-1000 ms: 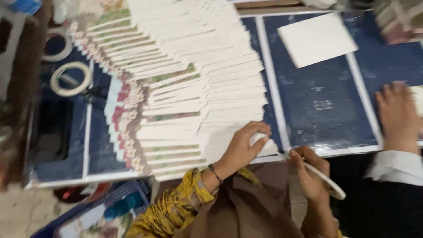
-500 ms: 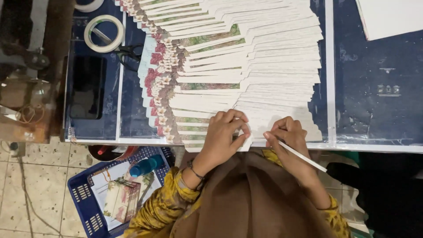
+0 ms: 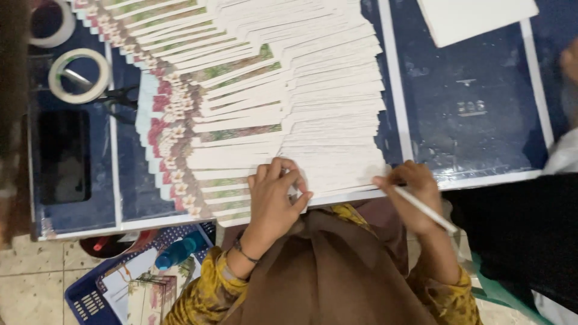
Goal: The person applies adhesive tape to the spine of a stack of booklets using a roll of tape. They press the tape down along the edge of the booklets to secure the binding. The person works at a table with a large stack of booklets and a basket of finished items nearby.
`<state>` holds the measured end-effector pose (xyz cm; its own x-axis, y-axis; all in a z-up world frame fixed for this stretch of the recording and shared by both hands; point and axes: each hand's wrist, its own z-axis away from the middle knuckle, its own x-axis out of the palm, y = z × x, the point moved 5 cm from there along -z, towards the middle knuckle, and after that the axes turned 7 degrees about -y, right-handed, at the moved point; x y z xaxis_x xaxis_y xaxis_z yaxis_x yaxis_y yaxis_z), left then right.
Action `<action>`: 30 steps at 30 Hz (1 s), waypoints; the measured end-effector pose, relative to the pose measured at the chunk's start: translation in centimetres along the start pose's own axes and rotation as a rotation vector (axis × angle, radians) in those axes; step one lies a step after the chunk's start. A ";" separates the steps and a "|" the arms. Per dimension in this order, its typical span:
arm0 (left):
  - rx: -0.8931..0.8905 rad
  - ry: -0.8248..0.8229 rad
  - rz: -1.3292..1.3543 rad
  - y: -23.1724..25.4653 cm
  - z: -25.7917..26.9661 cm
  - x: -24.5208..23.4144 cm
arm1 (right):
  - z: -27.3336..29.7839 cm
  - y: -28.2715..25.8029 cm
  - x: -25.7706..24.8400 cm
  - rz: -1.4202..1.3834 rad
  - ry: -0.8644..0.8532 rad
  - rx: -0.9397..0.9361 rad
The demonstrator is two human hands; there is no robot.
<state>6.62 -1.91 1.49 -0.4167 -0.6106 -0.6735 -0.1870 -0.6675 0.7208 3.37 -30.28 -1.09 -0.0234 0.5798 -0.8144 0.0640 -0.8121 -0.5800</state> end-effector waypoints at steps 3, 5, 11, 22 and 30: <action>-0.012 0.008 -0.027 -0.3 0.0 0.2 | 1.0 5.6 -1.4 -0.074 -0.034 0.355; -0.005 0.038 -0.007 -0.3 0.1 0.2 | 1.7 8.8 -0.9 -0.207 0.045 0.433; 0.296 0.014 -0.292 1.7 1.2 1.8 | 1.3 6.9 -0.9 -0.026 0.062 0.470; 0.462 0.217 -0.440 3.2 3.3 1.4 | 1.5 -0.2 -4.6 -0.609 0.251 0.209; 0.539 0.423 -0.390 2.0 3.7 0.5 | 1.2 1.7 -2.0 -0.651 0.071 0.526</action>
<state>2.71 -1.99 3.22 0.1219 -0.5572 -0.8214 -0.7004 -0.6347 0.3266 2.32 -32.88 -0.42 0.1695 0.9318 -0.3210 -0.4148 -0.2280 -0.8809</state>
